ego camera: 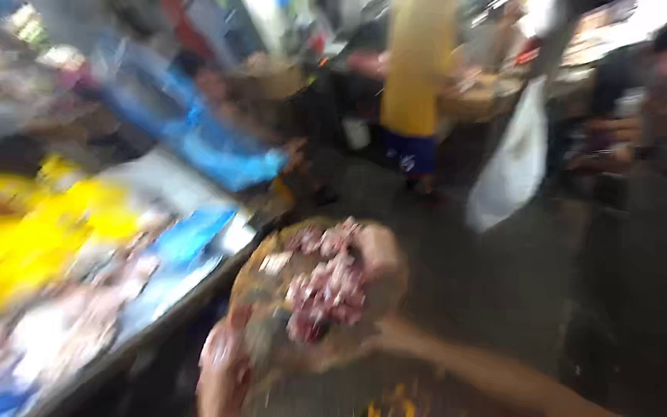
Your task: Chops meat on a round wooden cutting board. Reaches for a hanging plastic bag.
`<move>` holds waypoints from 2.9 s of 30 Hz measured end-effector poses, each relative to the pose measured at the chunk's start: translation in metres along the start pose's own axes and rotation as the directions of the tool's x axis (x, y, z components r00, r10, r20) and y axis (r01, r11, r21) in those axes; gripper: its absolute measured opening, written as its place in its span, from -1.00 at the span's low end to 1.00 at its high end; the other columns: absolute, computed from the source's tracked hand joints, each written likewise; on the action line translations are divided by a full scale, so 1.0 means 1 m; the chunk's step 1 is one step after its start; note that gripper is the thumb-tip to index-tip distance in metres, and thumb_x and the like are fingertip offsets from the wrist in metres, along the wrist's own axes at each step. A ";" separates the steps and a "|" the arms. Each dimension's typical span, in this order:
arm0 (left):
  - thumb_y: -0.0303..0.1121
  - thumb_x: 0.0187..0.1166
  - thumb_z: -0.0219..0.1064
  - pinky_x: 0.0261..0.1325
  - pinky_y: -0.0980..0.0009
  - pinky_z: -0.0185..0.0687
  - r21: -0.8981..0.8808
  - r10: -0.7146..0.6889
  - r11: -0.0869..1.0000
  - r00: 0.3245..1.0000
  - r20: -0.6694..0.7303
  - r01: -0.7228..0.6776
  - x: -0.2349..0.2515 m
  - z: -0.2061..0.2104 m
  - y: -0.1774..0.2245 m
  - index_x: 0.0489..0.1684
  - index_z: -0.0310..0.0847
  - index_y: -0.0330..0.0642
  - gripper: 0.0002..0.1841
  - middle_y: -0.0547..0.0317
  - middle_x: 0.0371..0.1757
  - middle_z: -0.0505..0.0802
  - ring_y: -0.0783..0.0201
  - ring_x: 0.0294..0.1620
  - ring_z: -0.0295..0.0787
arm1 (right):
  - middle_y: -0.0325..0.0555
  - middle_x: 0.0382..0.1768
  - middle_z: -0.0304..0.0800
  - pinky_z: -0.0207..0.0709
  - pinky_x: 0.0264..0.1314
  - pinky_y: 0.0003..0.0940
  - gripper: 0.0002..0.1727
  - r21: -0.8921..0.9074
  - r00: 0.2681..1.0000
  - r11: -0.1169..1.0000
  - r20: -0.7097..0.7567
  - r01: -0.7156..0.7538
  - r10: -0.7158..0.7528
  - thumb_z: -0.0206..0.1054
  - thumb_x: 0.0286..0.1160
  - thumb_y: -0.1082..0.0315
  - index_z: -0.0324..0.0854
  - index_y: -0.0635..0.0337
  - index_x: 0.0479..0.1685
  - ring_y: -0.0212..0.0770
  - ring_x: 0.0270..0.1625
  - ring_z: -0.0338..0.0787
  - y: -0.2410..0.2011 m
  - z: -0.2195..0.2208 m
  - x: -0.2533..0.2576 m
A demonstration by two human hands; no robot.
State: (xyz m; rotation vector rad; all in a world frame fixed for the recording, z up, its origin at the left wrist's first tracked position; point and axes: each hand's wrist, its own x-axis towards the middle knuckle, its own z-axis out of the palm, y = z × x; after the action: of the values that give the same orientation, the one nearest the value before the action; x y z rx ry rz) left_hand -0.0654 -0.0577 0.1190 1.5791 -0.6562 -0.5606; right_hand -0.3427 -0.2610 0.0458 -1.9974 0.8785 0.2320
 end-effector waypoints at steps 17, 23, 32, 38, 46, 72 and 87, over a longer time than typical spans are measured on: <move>-0.22 0.10 0.79 0.26 -0.35 0.69 0.589 -0.322 0.664 0.887 -0.330 0.461 -0.066 0.046 -0.118 0.96 -0.23 0.12 0.33 -0.48 0.65 0.37 -0.42 0.33 0.67 | 0.16 -0.09 0.80 0.62 0.11 0.22 -0.23 -0.165 0.986 0.985 0.163 0.054 -0.027 0.15 0.59 -0.41 0.72 0.21 0.08 0.10 -0.03 0.81 -0.007 0.006 0.064; -0.06 0.41 0.59 0.25 -0.07 0.78 0.022 -0.464 0.860 0.799 -0.382 0.510 -0.100 0.051 -0.149 0.78 0.06 -0.17 -0.03 -0.25 0.34 0.76 -0.05 0.21 0.83 | -0.05 -0.38 0.77 0.70 -0.10 0.11 -0.26 -0.035 0.963 0.962 0.032 0.270 -0.269 -0.07 0.73 -0.37 0.74 0.11 0.07 -0.06 -0.31 0.80 -0.041 -0.009 0.017; 0.20 0.70 0.21 -0.14 0.11 0.76 -0.006 -0.568 0.806 0.773 -0.283 0.591 -0.092 0.052 -0.174 0.49 0.48 -0.18 -0.35 -0.14 -0.03 0.83 0.11 -0.26 0.79 | -0.38 -0.49 0.61 0.62 -0.49 -0.42 -0.35 0.302 0.158 -0.017 -0.545 0.953 -0.823 -0.09 0.70 -0.41 0.55 -0.01 -0.10 -0.45 -0.52 0.62 -0.197 -0.045 -0.004; 0.14 0.62 0.36 -0.19 0.24 0.73 -0.149 -0.602 0.798 0.763 -0.237 0.583 -0.092 0.049 -0.171 0.33 0.59 -0.25 -0.39 -0.01 -0.17 0.83 0.24 -0.33 0.75 | 0.15 -0.20 0.82 0.66 0.13 0.22 -0.17 -0.246 0.933 0.902 0.149 0.356 -0.328 -0.19 0.76 -0.37 0.72 0.23 0.02 0.11 -0.06 0.84 -0.039 0.052 0.056; 0.07 0.69 0.29 -0.07 0.15 0.74 -0.031 -0.487 0.870 0.849 -0.206 0.492 -0.068 0.047 -0.105 0.24 0.68 -0.20 -0.50 -0.02 -0.15 0.85 0.19 -0.25 0.78 | 0.18 -0.21 0.81 0.62 0.08 0.27 -0.10 -0.283 0.990 0.955 0.127 0.091 -0.056 -0.23 0.74 -0.42 0.74 0.26 -0.07 0.15 -0.08 0.83 -0.022 0.010 0.068; 0.07 0.60 0.40 -0.10 0.04 0.84 0.047 -0.555 0.743 0.653 -0.514 0.668 -0.075 0.047 -0.152 -0.05 0.77 -0.23 -0.54 -0.05 -0.27 0.89 0.09 -0.33 0.88 | 0.14 -0.21 0.81 0.61 0.11 0.24 -0.12 -0.329 0.982 0.937 0.181 0.114 -0.056 -0.24 0.75 -0.40 0.73 0.23 -0.17 0.12 -0.03 0.83 -0.032 0.035 0.056; 0.01 0.72 0.25 -0.20 0.16 0.90 -0.135 -0.594 0.783 0.665 -0.453 0.608 -0.082 0.062 -0.138 0.09 0.72 -0.27 -0.55 -0.03 -0.28 0.92 0.15 -0.39 0.91 | -0.27 -0.65 0.61 0.62 -0.63 -0.26 -0.39 0.107 0.583 0.579 -0.287 0.808 -0.760 -0.14 0.88 -0.15 0.59 0.12 -0.31 -0.32 -0.66 0.63 -0.117 -0.018 -0.025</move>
State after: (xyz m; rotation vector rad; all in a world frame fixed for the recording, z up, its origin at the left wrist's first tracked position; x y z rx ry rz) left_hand -0.1548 -0.0361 -0.0263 1.8702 0.2693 -0.6073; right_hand -0.2869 -0.2243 0.1465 -2.0112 0.0320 -0.5944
